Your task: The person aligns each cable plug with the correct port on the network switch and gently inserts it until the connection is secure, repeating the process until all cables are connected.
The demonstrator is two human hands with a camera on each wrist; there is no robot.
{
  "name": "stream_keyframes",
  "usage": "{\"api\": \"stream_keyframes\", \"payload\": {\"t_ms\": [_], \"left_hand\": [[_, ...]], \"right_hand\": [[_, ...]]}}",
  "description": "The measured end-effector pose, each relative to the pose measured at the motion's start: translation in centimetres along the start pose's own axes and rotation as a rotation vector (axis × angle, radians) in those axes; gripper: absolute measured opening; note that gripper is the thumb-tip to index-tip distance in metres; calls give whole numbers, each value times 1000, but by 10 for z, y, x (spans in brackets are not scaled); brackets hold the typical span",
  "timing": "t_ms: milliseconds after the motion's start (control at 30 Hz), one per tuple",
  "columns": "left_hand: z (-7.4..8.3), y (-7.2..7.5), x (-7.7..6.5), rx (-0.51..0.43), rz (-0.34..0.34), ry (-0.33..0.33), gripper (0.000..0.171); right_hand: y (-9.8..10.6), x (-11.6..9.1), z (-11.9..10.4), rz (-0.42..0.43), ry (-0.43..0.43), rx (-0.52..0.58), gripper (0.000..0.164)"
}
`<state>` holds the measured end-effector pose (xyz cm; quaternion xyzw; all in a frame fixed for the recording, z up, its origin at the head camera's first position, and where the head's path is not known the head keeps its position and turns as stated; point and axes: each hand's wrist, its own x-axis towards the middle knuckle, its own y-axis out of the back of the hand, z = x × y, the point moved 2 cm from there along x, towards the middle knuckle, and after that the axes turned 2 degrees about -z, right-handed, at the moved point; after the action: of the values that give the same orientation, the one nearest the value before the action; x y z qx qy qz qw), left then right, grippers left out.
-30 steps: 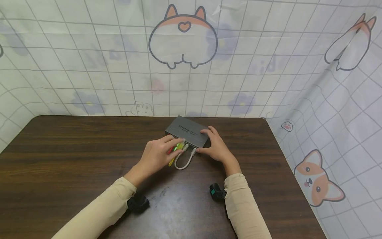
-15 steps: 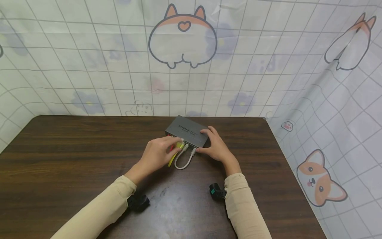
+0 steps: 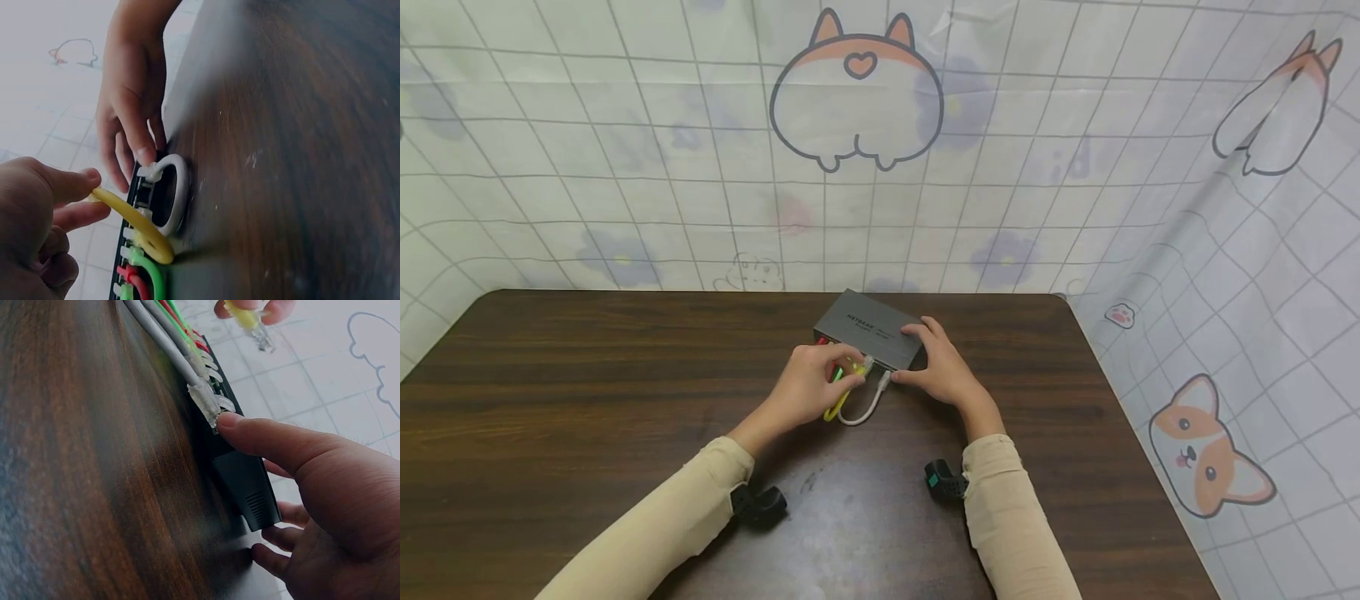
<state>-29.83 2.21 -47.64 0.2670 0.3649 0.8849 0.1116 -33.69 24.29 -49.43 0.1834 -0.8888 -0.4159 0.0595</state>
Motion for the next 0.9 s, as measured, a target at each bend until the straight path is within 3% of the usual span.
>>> {"api": "stream_keyframes", "payload": {"t_ms": [267, 600, 900], "left_hand": [[3, -7, 5, 15, -99, 65, 14], [4, -15, 10, 53, -166, 102, 16], [5, -24, 12, 103, -162, 84, 15]], "right_hand": [[0, 0, 0, -8, -1, 0, 74], [0, 0, -1, -5, -5, -3, 74], [0, 0, 1, -6, -2, -5, 73]]}}
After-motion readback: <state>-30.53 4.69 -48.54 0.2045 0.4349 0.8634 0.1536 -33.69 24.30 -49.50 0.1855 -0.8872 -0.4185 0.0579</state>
